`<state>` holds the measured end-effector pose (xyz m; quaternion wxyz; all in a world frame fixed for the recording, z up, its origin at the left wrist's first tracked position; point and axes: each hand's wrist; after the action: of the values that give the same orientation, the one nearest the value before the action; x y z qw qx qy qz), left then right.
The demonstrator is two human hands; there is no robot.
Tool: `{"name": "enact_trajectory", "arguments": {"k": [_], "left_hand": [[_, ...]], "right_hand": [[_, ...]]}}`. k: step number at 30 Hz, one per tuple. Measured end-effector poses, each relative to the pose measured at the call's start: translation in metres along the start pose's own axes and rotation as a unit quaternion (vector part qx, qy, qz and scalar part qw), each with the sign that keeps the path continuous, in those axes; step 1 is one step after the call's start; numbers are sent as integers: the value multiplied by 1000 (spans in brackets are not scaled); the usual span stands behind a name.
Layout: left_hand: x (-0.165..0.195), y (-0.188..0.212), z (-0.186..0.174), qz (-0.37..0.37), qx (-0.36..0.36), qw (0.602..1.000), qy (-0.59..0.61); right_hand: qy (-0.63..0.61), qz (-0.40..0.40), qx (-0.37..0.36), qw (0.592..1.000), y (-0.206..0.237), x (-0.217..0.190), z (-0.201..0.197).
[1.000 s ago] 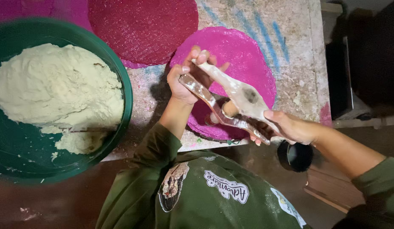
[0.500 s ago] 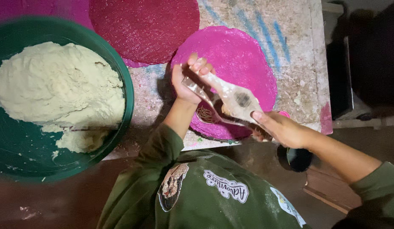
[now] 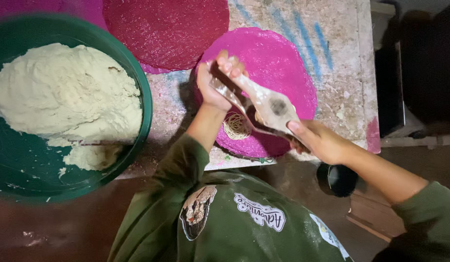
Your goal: The person uses a manual noodle press to extrude dough into spiral shapes onto pink trays. They repeatedly scoop dough from a green bowl, load it into the press, and squeeze the handle to form noodles, then place the finished spirals on trays.
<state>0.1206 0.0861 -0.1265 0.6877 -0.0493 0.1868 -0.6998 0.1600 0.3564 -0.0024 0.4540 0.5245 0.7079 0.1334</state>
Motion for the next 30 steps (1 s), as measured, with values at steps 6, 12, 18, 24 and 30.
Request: {"name": "enact_trajectory", "arguments": {"k": [6,12,18,24,30], "left_hand": [[26,-7,8,-63,109,979,-160],[26,56,-37,-324,295,724,-533],[25,97,-33,-252,163,622,-723],[37,131,20,-7,-57,272,-960],[36,123,21,-48,-64,225,-971]], "right_hand": [[-121,-80,1,989,-19,12,11],[-151,-118,13,981,-24,36,18],[-203,-141,95,964,-40,57,31],[-330,-210,138,910,-46,70,46],[-464,-240,128,843,-37,73,74]]}}
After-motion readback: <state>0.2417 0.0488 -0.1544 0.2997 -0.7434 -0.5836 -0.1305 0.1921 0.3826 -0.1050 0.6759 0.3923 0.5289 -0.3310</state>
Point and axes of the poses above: each hand's wrist, its own y-axis away from the middle knuckle, its own z-axis out of the palm, x = y × z, and after that the axes turned 6 degrees about y, right-handed
